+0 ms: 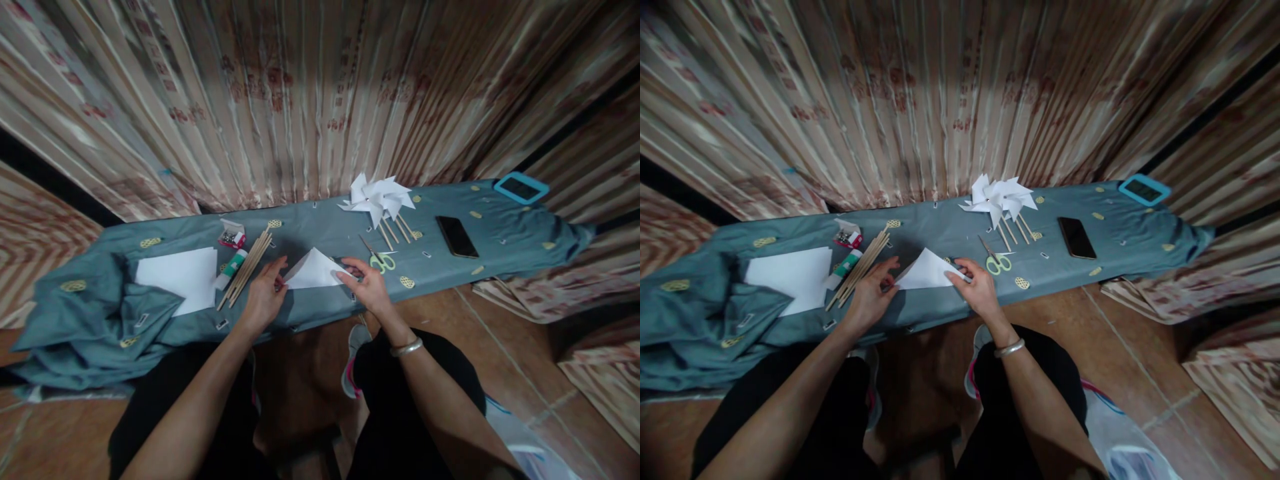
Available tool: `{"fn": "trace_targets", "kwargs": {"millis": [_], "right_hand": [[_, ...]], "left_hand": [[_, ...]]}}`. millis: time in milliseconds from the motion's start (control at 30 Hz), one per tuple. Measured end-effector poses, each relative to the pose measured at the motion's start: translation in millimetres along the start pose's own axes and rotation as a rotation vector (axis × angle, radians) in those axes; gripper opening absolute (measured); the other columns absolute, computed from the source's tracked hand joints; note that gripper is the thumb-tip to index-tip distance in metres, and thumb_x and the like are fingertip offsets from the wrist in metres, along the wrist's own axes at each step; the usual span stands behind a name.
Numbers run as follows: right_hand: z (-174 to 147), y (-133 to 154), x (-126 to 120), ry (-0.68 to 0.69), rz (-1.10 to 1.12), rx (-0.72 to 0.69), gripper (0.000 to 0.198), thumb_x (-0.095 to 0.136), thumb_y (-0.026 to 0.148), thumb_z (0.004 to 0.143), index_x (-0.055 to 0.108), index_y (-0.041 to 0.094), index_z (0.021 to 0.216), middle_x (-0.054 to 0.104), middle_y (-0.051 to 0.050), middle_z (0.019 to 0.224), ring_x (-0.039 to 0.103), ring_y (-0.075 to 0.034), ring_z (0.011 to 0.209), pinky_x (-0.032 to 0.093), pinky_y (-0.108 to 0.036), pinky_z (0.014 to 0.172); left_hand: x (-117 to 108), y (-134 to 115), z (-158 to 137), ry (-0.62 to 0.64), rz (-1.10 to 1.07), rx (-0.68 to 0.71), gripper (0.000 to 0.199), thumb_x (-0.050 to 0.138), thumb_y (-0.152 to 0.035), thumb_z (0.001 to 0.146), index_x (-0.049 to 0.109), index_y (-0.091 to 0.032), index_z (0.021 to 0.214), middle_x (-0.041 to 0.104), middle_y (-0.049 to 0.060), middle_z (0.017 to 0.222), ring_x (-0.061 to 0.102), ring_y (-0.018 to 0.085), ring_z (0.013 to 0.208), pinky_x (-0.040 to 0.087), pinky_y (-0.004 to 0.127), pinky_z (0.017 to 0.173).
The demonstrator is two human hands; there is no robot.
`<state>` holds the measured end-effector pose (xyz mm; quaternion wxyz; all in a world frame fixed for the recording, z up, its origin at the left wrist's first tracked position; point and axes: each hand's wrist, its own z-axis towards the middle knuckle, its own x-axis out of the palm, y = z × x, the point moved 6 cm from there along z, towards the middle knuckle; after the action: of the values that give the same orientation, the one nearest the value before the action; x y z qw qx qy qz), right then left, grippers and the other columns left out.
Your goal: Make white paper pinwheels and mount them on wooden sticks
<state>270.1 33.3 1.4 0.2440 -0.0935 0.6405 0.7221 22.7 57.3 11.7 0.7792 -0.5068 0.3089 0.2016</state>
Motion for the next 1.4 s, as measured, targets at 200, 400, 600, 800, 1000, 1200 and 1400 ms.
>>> {"fn": "trace_targets", "kwargs": {"millis": [200, 400, 600, 800, 1000, 1200, 1400], "right_hand": [[3.2, 6.5, -11.4, 0.11, 0.224, 0.087, 0.046, 0.064, 0.061, 0.076, 0.075, 0.018, 0.087, 0.073, -0.005, 0.076, 0.059, -0.015, 0.062, 0.049, -0.028, 0.06], [5.3, -6.5, -5.0, 0.102, 0.162, 0.169, 0.041, 0.076, 0.055, 0.062, 0.076, 0.017, 0.077, 0.07, -0.002, 0.064, 0.057, -0.014, 0.056, 0.043, -0.025, 0.053], [11.3, -21.7, 4.4, 0.038, 0.105, 0.164, 0.034, 0.069, 0.051, 0.067, 0.073, 0.018, 0.071, 0.07, -0.002, 0.06, 0.057, -0.014, 0.052, 0.041, -0.025, 0.051], [5.5, -21.6, 9.1, 0.016, 0.004, 0.175, 0.027, 0.066, 0.044, 0.074, 0.073, 0.019, 0.08, 0.07, -0.002, 0.062, 0.061, -0.017, 0.056, 0.048, -0.028, 0.056], [-20.5, 27.4, 9.2, 0.105, -0.57, -0.335, 0.059, 0.041, 0.007, 0.089, 0.045, 0.022, 0.146, 0.049, -0.017, 0.148, 0.05, -0.03, 0.132, 0.042, -0.048, 0.105], [-40.2, 43.7, 22.4, 0.207, -0.81, -0.553, 0.051, 0.043, 0.007, 0.093, 0.053, 0.032, 0.137, 0.026, -0.011, 0.162, 0.011, -0.029, 0.153, 0.027, -0.056, 0.113], [-46.4, 43.7, 26.4, 0.346, -0.629, -0.56, 0.029, 0.049, 0.019, 0.095, 0.069, 0.026, 0.114, 0.041, -0.01, 0.155, 0.024, -0.027, 0.149, 0.029, -0.053, 0.113]], "left_hand": [[-7.3, -15.3, 2.1, -0.044, 0.012, 0.19, 0.027, 0.051, -0.014, 0.086, 0.076, -0.02, 0.097, 0.074, 0.006, 0.093, 0.065, 0.021, 0.09, 0.056, 0.037, 0.083], [-3.1, -22.0, 2.5, -0.025, 0.084, 0.264, 0.031, 0.049, -0.008, 0.086, 0.077, -0.021, 0.089, 0.074, 0.006, 0.088, 0.063, 0.021, 0.087, 0.054, 0.037, 0.081], [-0.4, -49.3, -10.6, -0.015, 0.222, 0.404, 0.023, 0.058, -0.021, 0.09, 0.072, -0.021, 0.109, 0.073, 0.007, 0.113, 0.059, 0.026, 0.106, 0.046, 0.049, 0.097], [4.8, -68.8, -30.0, 0.059, 0.236, 0.542, 0.019, 0.056, -0.017, 0.092, 0.072, -0.023, 0.101, 0.076, 0.003, 0.099, 0.065, 0.02, 0.094, 0.041, 0.05, 0.105], [2.5, -40.5, -36.8, 0.073, 0.293, 0.494, 0.023, 0.053, -0.011, 0.091, 0.072, -0.02, 0.097, 0.077, 0.005, 0.094, 0.071, 0.02, 0.086, 0.046, 0.048, 0.102], [-9.8, -19.6, -46.5, 0.086, 0.315, 0.469, 0.027, 0.051, -0.008, 0.088, 0.072, -0.018, 0.099, 0.076, 0.008, 0.104, 0.071, 0.021, 0.092, 0.05, 0.047, 0.1], [-12.4, -14.8, -51.9, 0.151, 0.278, 0.445, 0.028, 0.051, -0.012, 0.09, 0.071, -0.019, 0.109, 0.074, 0.01, 0.112, 0.069, 0.021, 0.101, 0.05, 0.046, 0.099]]}}
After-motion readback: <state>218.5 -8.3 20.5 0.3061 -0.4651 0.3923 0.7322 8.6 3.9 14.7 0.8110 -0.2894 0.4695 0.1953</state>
